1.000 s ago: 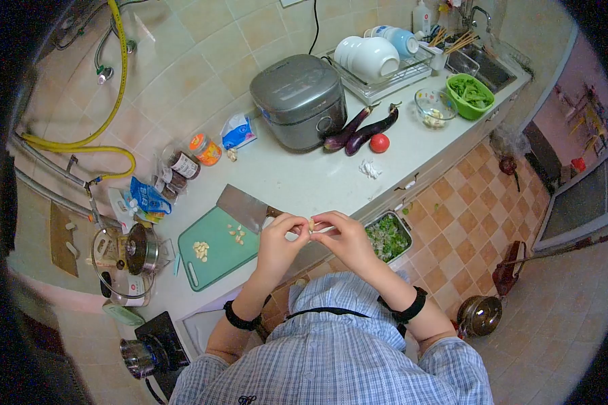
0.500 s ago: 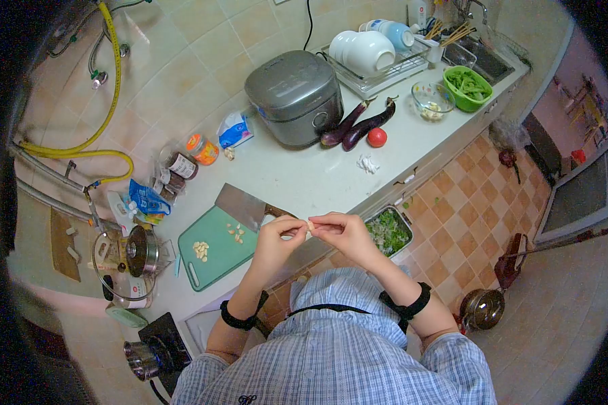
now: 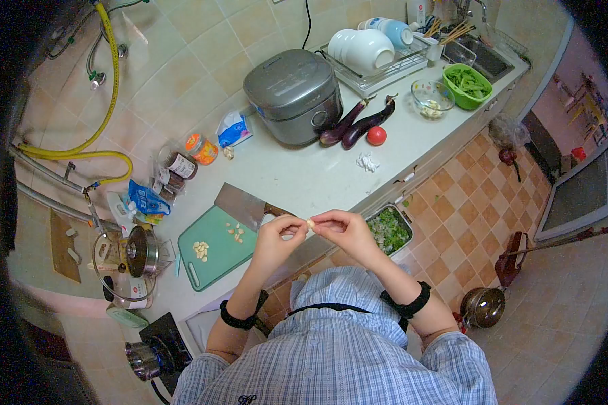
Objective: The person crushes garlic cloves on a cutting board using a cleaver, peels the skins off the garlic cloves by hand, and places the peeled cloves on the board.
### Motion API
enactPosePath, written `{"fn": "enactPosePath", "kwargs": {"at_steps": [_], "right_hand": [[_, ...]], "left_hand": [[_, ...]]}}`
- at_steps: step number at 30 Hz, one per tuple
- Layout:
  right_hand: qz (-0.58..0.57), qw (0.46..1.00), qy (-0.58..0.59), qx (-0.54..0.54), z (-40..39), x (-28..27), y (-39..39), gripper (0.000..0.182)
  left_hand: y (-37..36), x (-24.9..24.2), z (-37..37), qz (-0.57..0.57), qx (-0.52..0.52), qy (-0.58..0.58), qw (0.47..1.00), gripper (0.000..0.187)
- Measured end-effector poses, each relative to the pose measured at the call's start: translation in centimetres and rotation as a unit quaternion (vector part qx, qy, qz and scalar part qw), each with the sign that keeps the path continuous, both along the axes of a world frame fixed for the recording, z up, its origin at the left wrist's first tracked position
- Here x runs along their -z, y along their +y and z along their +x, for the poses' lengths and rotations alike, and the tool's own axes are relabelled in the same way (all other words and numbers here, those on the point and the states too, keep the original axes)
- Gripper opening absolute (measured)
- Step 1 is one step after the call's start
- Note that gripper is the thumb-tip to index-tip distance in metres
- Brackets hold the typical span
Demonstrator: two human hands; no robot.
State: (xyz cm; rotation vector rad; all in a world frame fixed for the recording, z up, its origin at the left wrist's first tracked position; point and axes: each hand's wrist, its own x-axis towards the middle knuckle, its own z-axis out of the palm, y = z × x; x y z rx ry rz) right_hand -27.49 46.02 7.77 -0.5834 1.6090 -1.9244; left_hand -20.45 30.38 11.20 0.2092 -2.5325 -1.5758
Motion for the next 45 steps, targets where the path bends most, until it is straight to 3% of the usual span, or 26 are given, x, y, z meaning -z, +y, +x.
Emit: {"fn": "enactPosePath", "kwargs": {"at_steps": [17, 21, 26, 35, 37, 45], "right_hand": [[0.002, 1.0, 0.003, 0.005, 0.0, 0.3, 0.1, 0.019], [-0.025, 0.997, -0.072, -0.014, -0.2, -0.1, 0.2, 0.018], [-0.036, 0.989, -0.139, -0.035, -0.5, -0.1, 0.3, 0.018], [-0.12, 0.95, -0.268, -0.107, -0.8, 1.4, 0.7, 0.022], [-0.141, 0.931, -0.321, -0.104, -0.9, 1.4, 0.7, 0.021], [-0.142, 0.938, -0.313, -0.041, -0.7, 1.5, 0.3, 0.021]], "left_hand": [[-0.1, -0.6, -0.2, 0.01, 0.071, 0.001, 0.997, 0.008], [-0.1, -0.3, -0.3, 0.022, 0.084, 0.006, 0.996, 0.008], [-0.2, 0.7, -0.5, 0.157, 0.088, 0.005, 0.984, 0.008], [-0.3, 1.6, -0.7, 0.236, 0.083, -0.01, 0.968, 0.006], [-0.4, 1.7, -0.7, 0.212, 0.078, -0.007, 0.974, 0.005], [0.5, 1.3, -1.1, 0.033, 0.026, 0.067, 0.997, 0.009]]}}
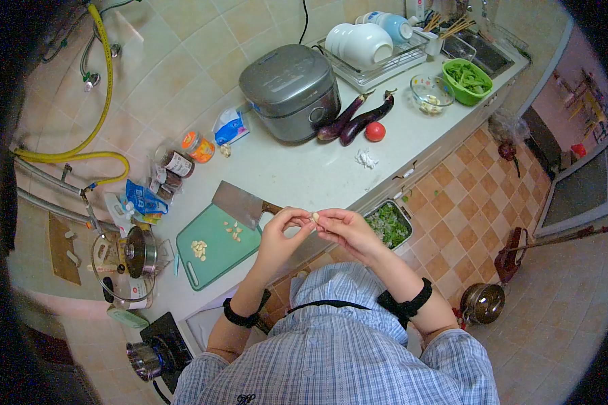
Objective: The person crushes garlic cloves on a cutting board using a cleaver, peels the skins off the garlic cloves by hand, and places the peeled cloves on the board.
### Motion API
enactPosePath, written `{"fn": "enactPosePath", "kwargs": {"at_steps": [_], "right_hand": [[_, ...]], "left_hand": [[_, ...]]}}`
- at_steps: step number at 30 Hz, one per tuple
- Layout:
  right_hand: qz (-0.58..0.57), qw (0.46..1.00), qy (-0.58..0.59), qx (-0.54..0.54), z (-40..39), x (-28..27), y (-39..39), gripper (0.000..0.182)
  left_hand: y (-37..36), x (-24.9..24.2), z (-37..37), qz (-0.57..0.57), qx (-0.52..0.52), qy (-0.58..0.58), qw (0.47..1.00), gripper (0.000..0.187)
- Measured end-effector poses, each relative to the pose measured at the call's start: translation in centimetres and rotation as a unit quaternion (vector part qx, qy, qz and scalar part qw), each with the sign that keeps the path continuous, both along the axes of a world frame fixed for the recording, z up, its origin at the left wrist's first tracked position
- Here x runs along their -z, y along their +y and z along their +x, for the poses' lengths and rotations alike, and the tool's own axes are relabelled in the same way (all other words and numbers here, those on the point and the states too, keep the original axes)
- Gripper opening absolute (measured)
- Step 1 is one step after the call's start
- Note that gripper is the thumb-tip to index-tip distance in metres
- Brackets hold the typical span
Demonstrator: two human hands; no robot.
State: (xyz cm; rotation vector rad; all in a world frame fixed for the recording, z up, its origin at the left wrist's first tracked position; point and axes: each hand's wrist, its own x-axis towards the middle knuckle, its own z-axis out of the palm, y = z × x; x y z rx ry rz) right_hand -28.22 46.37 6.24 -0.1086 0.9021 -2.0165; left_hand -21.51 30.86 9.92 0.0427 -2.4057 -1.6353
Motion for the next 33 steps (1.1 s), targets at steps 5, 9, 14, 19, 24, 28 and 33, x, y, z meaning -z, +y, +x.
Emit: {"fn": "enactPosePath", "kwargs": {"at_steps": [5, 9, 14, 19, 24, 28, 33], "right_hand": [[0.038, 0.997, 0.069, 0.012, 0.0, -0.3, 0.0, 0.02], [0.068, 0.988, 0.132, 0.028, 0.2, -0.8, 0.0, 0.02], [0.104, 0.98, 0.165, 0.048, 0.4, -1.7, -0.1, 0.022], [0.119, 0.961, 0.241, 0.068, 0.4, -1.5, -0.2, 0.024], [0.161, 0.941, 0.282, 0.092, 0.6, -1.3, -0.4, 0.023], [0.17, 0.933, 0.298, 0.109, 0.8, -1.4, -0.5, 0.023], [0.186, 0.924, 0.316, 0.104, 0.8, -1.2, -0.6, 0.023]], "left_hand": [[-0.2, 0.4, -0.1, 0.109, -0.003, -0.05, 0.993, 0.012], [-0.6, 0.8, -0.2, 0.161, 0.016, -0.056, 0.985, 0.013], [-0.8, 0.7, -0.2, 0.184, 0.016, -0.072, 0.98, 0.015], [-0.9, 0.6, -0.3, 0.172, 0.019, -0.09, 0.981, 0.016], [-1.2, 0.7, -0.6, 0.191, 0.023, -0.112, 0.975, 0.015], [-1.2, 0.9, -0.7, 0.217, 0.02, -0.114, 0.969, 0.014], [-1.4, 1.0, -0.9, 0.219, 0.04, -0.132, 0.966, 0.014]]}}
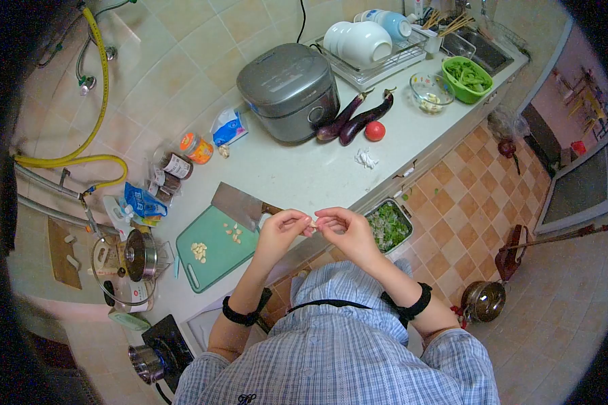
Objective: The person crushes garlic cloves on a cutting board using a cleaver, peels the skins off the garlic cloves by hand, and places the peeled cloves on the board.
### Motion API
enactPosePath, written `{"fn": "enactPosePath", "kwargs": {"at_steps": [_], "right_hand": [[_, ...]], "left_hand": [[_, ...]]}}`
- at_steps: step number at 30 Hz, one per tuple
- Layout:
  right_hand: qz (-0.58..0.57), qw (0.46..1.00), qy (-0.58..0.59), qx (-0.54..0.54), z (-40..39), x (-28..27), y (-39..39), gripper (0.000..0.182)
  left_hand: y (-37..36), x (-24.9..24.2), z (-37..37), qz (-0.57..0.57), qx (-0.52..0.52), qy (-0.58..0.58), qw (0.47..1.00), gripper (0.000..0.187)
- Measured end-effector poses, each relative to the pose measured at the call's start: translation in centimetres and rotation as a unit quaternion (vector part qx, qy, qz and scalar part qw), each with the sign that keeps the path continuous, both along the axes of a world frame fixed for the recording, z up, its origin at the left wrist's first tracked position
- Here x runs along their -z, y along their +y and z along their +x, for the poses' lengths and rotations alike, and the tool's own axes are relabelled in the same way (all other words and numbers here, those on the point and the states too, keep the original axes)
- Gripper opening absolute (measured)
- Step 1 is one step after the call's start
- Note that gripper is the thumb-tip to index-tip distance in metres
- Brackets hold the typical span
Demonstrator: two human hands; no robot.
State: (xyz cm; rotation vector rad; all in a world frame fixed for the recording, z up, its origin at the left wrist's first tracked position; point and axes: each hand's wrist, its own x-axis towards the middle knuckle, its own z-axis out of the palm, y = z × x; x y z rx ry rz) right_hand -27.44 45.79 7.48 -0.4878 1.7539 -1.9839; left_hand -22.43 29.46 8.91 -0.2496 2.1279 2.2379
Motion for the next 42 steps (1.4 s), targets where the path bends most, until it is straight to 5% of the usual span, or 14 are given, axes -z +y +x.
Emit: {"fn": "enactPosePath", "kwargs": {"at_steps": [8, 25, 42], "right_hand": [[-0.036, 0.999, -0.008, 0.008, 0.0, -0.4, -0.3, 0.024], [0.089, 0.969, 0.216, 0.076, 0.4, -1.1, -0.6, 0.024], [0.066, 0.969, 0.214, 0.108, 0.6, -0.6, -1.0, 0.027]], "left_hand": [[-0.3, 0.3, -0.2, 0.041, -0.036, 0.017, 0.998, 0.012], [0.3, -0.3, 0.0, -0.004, -0.04, 0.001, 0.999, 0.014], [0.5, 0.0, 0.2, -0.001, -0.043, -0.003, 0.999, 0.012]]}}
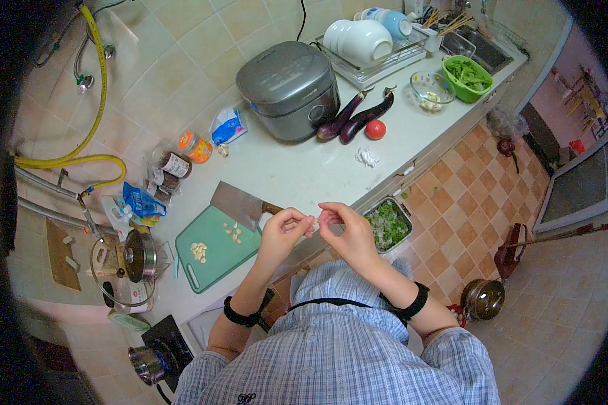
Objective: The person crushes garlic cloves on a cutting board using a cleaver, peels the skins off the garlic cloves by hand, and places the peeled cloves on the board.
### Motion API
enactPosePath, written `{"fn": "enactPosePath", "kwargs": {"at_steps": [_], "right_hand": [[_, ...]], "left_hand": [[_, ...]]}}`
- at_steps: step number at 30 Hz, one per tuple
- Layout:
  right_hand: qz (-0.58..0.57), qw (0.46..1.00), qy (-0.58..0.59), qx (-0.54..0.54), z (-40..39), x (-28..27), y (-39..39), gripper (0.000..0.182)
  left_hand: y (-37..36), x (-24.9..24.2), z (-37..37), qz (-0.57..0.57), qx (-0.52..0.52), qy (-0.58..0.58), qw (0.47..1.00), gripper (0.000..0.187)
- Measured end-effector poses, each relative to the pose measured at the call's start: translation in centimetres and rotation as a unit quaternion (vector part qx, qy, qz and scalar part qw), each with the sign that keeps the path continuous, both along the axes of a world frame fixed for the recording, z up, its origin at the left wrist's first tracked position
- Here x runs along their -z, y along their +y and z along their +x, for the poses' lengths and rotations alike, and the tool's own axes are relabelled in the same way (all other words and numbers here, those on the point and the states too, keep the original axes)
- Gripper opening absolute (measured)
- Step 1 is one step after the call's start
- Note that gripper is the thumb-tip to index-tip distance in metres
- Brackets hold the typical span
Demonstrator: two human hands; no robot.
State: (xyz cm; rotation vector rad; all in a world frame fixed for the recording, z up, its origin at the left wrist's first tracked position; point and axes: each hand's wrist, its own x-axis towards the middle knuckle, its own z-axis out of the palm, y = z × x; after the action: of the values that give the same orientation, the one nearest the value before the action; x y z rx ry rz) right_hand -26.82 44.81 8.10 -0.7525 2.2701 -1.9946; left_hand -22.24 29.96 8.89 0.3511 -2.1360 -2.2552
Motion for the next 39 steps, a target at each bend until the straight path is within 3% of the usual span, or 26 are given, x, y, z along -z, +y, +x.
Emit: {"fn": "enactPosePath", "kwargs": {"at_steps": [8, 11, 13, 20, 25, 39], "right_hand": [[0.002, 1.0, -0.03, -0.003, 0.1, 0.2, 0.0, 0.029], [-0.06, 0.996, -0.061, -0.008, 0.1, -0.1, 0.1, 0.029], [-0.019, 0.999, 0.015, -0.04, -0.1, -0.4, 0.3, 0.026], [0.022, 0.997, 0.015, -0.074, -0.3, -0.3, 0.7, 0.025], [0.082, 0.99, 0.092, -0.069, 0.2, -0.8, 0.5, 0.026], [0.044, 0.99, 0.119, -0.055, 0.7, -0.3, 0.5, 0.027]], "left_hand": [[0.0, 0.1, 0.1, 0.012, 0.008, 0.012, 1.0, 0.012], [-0.1, 0.1, 0.3, -0.003, 0.005, 0.004, 1.0, 0.012], [-0.1, 0.0, 0.3, -0.008, 0.006, 0.009, 1.0, 0.012], [-0.3, 0.2, 0.5, -0.024, 0.02, 0.0, 1.0, 0.012], [0.0, -0.3, 0.5, -0.007, 0.027, 0.007, 1.0, 0.012], [0.0, -0.3, 0.3, 0.083, 0.032, -0.011, 0.996, 0.015]]}}
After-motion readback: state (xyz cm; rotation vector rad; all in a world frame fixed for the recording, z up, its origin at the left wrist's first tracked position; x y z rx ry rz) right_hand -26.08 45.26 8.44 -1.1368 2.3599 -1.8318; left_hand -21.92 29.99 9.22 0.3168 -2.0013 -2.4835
